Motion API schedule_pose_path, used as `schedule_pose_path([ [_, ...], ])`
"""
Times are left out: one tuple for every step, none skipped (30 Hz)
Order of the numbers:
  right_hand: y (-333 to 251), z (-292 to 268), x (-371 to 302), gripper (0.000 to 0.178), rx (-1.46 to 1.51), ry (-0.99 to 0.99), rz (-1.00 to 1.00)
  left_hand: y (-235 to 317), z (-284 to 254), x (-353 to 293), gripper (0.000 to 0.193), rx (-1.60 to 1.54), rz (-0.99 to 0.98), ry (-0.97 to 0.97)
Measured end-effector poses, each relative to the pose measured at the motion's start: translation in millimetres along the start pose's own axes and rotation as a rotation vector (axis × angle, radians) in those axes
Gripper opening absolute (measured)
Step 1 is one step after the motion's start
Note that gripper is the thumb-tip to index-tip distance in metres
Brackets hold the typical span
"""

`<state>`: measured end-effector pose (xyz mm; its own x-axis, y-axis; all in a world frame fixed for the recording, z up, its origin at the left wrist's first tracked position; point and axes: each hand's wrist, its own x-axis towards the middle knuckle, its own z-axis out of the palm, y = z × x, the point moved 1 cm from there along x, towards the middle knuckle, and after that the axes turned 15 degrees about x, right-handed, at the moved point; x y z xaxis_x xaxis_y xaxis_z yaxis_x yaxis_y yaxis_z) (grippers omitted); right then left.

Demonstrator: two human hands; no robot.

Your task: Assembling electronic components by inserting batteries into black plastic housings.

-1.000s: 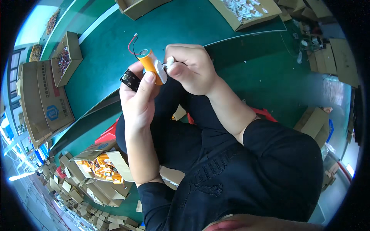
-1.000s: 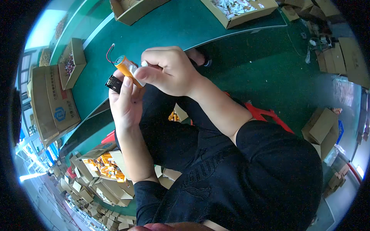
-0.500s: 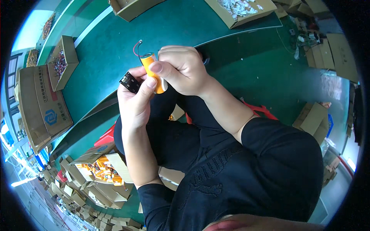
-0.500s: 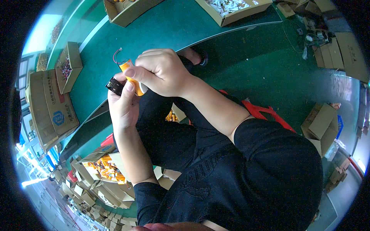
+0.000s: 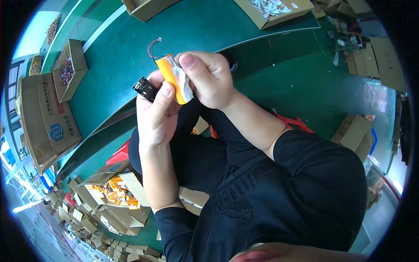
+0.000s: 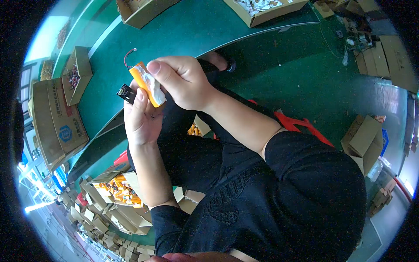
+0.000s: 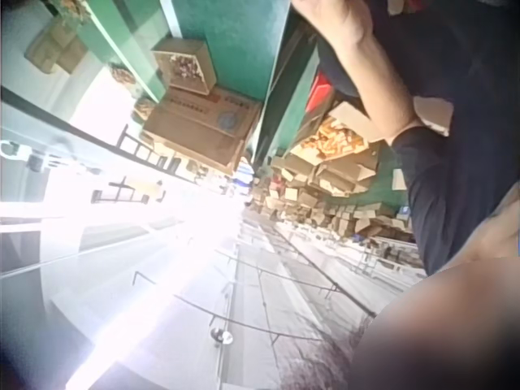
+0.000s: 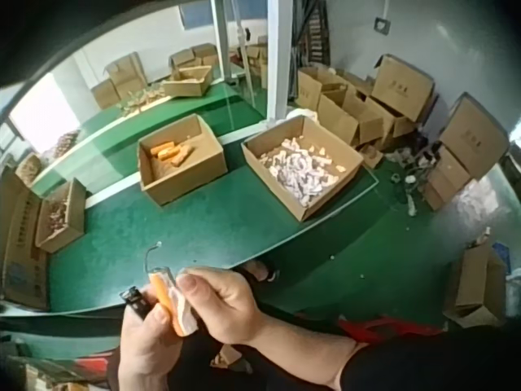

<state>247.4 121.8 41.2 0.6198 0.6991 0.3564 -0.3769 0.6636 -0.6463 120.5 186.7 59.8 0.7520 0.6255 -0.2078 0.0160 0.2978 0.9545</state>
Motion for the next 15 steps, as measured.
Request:
schedule_pose_path([
  [0,0,0,0.048,0.0,0.001,0.002,-1,0,0,0.038,0.0,-0.001,0.001],
  [0,0,0,0.047,0.036,0.012,0.051,-1,-1,0,0.038,-0.01,0.004,0.018],
  [1,0,0,0.047,0.071,0.023,0.1,-2,-1,0,0.038,-0.021,0.01,0.035],
  [1,-1,0,0.047,0.105,0.035,0.149,-3,-1,0,0.038,-0.031,0.015,0.052],
  [2,-2,0,0.047,0.14,0.046,0.198,-4,-2,0,0.038,-0.04,0.02,0.068],
  [3,-5,1,0.047,0.14,0.048,0.198,-5,-2,1,0.038,-0.041,0.019,0.068],
  [4,-9,3,0.046,0.045,-0.007,0.136,-5,-4,2,0.037,-0.001,0.04,0.082],
  [6,-14,4,0.046,-0.05,-0.061,0.074,-6,-6,3,0.037,0.039,0.061,0.096],
  [7,-17,6,0.045,-0.145,-0.116,0.011,-6,-7,4,0.036,0.079,0.083,0.11],
  [7,-19,6,0.045,-0.24,-0.171,-0.052,-7,-8,4,0.036,0.119,0.104,0.124],
  [5,-19,5,0.045,-0.24,-0.17,-0.05,-7,-8,4,0.036,0.118,0.103,0.125],
  [3,-18,5,0.044,-0.303,-0.184,-0.055,-6,-7,4,0.036,0.132,0.099,0.12],
  [1,-16,6,0.044,-0.366,-0.197,-0.06,-5,-6,4,0.036,0.146,0.094,0.115],
  [-1,-15,6,0.043,-0.428,-0.21,-0.065,-5,-6,4,0.037,0.159,0.09,0.11],
  [-2,-14,5,0.043,-0.491,-0.224,-0.07,-5,-5,4,0.037,0.173,0.086,0.105],
])
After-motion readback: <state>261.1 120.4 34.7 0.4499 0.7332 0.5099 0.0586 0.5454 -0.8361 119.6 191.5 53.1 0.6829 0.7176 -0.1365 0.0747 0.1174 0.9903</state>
